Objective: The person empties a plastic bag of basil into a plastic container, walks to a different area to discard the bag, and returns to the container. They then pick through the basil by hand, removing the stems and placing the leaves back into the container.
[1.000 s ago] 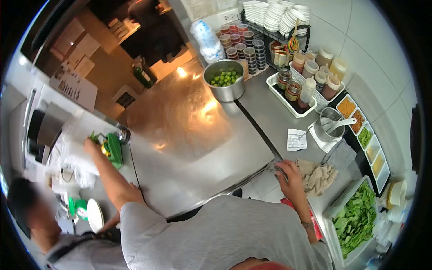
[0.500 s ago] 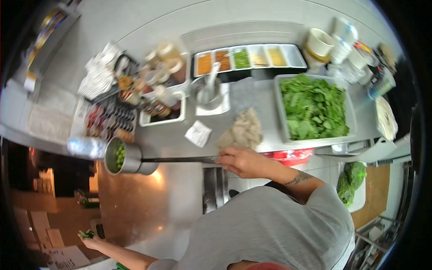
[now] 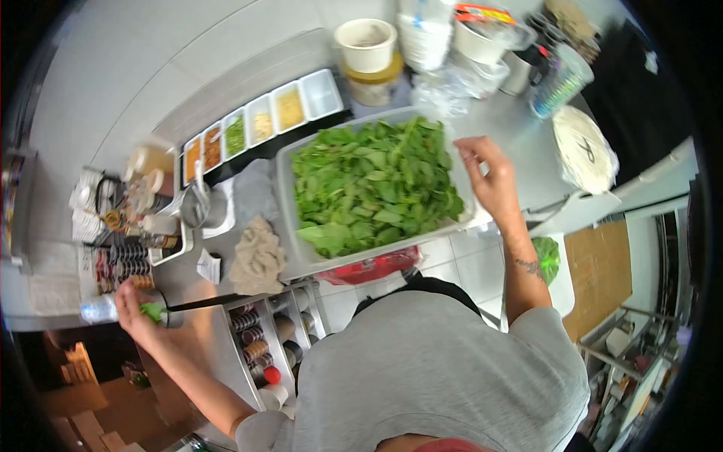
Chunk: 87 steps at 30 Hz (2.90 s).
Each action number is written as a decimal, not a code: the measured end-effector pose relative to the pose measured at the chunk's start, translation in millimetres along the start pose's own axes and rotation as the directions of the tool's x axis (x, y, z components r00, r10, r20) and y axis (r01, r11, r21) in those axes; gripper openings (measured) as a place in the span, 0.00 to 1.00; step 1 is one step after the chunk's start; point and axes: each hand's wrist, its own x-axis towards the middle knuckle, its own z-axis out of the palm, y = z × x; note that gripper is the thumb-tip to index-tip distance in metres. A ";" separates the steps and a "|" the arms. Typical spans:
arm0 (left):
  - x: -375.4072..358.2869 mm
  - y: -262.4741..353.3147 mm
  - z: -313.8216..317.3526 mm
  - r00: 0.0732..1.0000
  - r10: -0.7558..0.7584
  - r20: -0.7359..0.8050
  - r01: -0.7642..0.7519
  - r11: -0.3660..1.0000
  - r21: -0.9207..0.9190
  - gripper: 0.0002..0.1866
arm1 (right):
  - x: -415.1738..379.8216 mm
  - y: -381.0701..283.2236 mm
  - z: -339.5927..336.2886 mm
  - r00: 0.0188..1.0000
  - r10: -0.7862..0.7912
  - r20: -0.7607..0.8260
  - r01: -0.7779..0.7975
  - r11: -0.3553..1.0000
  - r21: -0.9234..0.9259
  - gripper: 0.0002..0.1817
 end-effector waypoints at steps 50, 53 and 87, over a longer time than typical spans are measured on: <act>-374.0 14.2 268.2 0.295 -0.019 0.955 -0.558 0.808 0.188 0.09 | -279.6 360.2 2.1 0.165 0.831 0.531 -0.943 -0.024 0.331 0.37; -373.1 10.3 264.5 0.249 -0.008 0.968 -0.572 0.805 0.154 0.09 | -279.9 336.0 -1.4 0.082 0.787 0.611 -0.965 -0.092 0.247 0.31; -494.8 -153.0 556.6 0.082 -0.059 0.995 -0.857 0.506 0.101 0.21 | -268.9 309.8 26.7 0.159 0.688 0.708 -0.845 -0.276 0.458 0.16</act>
